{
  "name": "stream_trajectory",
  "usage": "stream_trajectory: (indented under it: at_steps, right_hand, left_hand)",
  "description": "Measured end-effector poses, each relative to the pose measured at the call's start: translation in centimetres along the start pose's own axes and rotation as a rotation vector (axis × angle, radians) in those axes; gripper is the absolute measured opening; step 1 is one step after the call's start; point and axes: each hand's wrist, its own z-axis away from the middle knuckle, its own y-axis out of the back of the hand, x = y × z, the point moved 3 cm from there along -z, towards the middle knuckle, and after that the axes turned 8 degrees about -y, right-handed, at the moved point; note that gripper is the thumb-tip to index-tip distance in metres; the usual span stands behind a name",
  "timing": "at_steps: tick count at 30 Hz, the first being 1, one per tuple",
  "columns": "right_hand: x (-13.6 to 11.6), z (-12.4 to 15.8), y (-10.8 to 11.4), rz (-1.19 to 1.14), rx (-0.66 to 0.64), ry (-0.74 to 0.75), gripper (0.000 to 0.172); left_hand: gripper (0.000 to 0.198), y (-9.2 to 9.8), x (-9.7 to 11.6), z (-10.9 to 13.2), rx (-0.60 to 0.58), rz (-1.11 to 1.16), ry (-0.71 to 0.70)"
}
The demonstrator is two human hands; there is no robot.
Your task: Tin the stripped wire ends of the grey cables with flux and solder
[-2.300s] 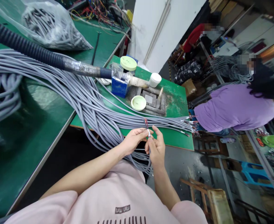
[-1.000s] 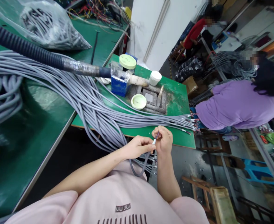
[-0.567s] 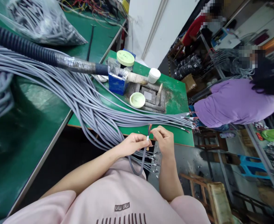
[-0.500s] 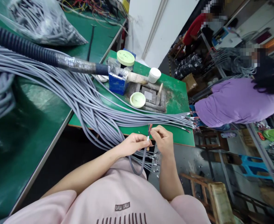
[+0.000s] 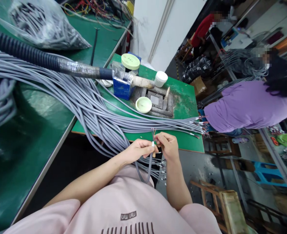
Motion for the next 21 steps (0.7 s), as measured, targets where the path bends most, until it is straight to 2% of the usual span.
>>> stream_trajectory:
  at_steps: [3, 7, 13, 17, 21]
  right_hand:
    - [-0.2, 0.2, 0.3, 0.058, 0.053, 0.033, 0.020]
    - [-1.8, 0.8, 0.2, 0.251, 0.137, 0.148, 0.018]
    - [-4.1, 1.6, -0.8, 0.462, 0.167, 0.337, 0.016]
    - [-4.3, 1.3, -1.1, 0.485, 0.172, 0.337, 0.016]
    - [-4.0, 0.9, -1.0, 0.431, 0.167, 0.277, 0.017]
  left_hand:
    - [0.040, 0.1, 0.2, -0.1, 0.022, -0.017, 0.016]
    - [0.044, 0.0, 0.3, -0.3, 0.059, -0.035, 0.044]
    - [0.049, 0.1, 0.0, -0.3, 0.076, -0.035, 0.066]
    - [0.049, 0.1, -0.1, -0.2, 0.067, -0.050, 0.075]
    - [0.047, 0.0, -0.2, -0.2, 0.048, -0.044, 0.080]
